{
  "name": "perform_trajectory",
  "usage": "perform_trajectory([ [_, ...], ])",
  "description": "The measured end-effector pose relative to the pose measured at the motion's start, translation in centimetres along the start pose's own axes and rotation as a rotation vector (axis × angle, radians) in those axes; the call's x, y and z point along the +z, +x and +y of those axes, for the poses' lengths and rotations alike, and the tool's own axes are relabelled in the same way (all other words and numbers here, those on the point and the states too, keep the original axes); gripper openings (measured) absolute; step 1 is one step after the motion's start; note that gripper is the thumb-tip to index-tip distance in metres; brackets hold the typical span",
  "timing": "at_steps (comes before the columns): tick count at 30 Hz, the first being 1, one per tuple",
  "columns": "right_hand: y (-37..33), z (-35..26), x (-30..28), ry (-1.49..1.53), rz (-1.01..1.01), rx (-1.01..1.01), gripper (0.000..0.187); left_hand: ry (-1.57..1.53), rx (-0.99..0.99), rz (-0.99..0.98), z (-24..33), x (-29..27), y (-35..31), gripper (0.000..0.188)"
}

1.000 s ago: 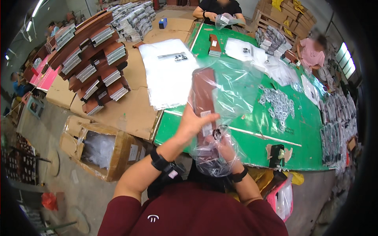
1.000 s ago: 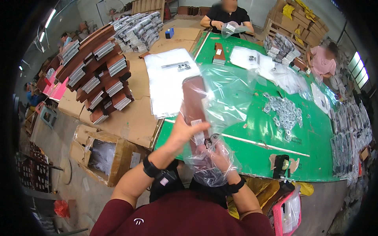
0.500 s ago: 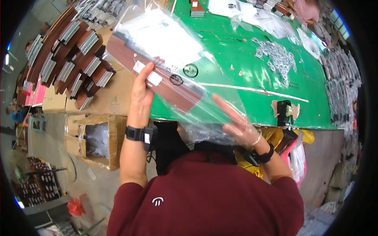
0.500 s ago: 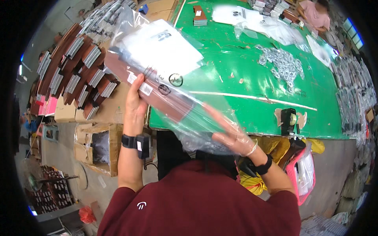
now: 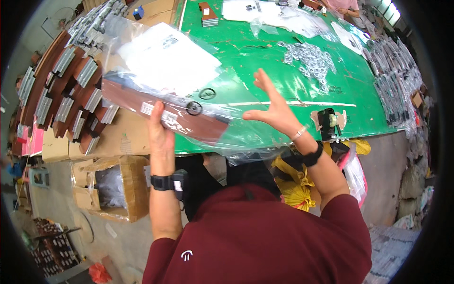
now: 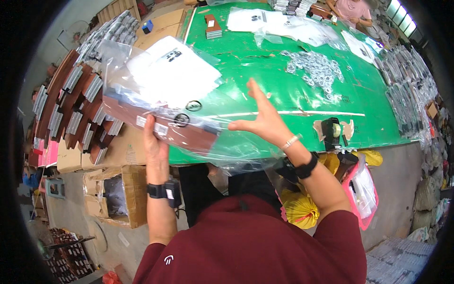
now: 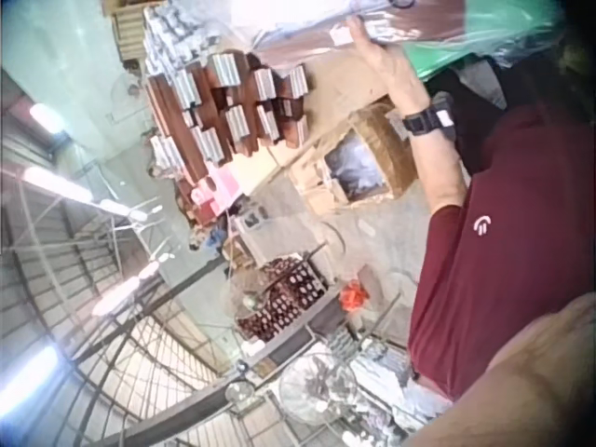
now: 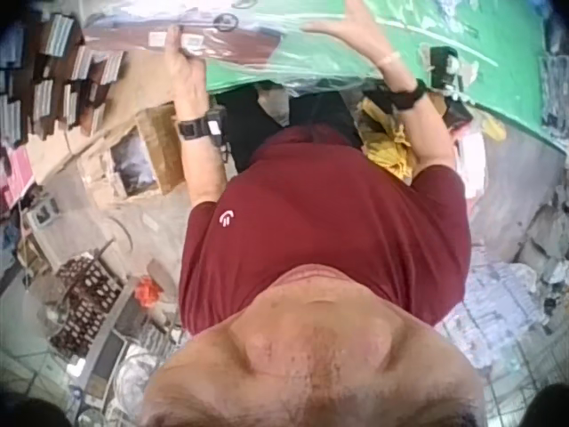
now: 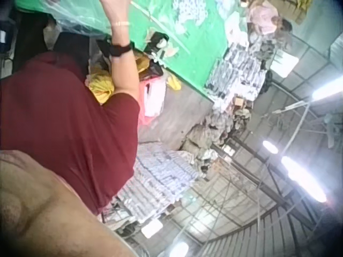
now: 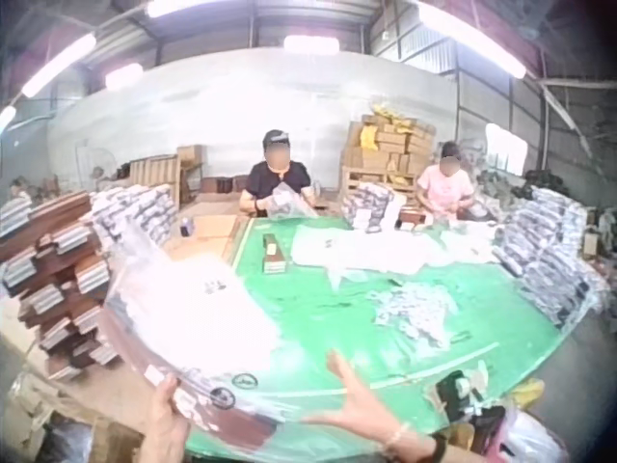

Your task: Pack wooden furniture components into plastic sheets and seal them with tape.

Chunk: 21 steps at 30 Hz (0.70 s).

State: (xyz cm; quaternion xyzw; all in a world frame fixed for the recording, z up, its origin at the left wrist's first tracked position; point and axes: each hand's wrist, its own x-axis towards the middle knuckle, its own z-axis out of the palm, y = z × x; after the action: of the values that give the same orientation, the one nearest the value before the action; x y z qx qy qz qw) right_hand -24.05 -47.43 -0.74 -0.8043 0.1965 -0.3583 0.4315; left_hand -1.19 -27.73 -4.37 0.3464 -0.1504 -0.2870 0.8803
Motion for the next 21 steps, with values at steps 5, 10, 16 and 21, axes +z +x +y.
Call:
perform_trajectory([
  [5,3.6,-2.3,-1.4,-0.002,-0.436,0.095,0.038,-0.077,0.022,-0.047,-0.6,0.2,-1.7,0.078],
  [10,5.2,-3.1,-1.4,0.201,-0.338,0.089,0.010,-0.065,0.093,0.069,0.5,-6.0,-2.3,0.088],
  [16,5.1,1.7,-1.5,0.183,-0.264,0.095,0.010,0.396,0.092,0.105,0.3,-7.1,-3.4,0.101],
  [21,4.6,1.9,-1.8,-0.037,-0.287,0.085,0.012,0.804,0.014,-0.082,-0.9,-7.5,-2.4,0.074],
])
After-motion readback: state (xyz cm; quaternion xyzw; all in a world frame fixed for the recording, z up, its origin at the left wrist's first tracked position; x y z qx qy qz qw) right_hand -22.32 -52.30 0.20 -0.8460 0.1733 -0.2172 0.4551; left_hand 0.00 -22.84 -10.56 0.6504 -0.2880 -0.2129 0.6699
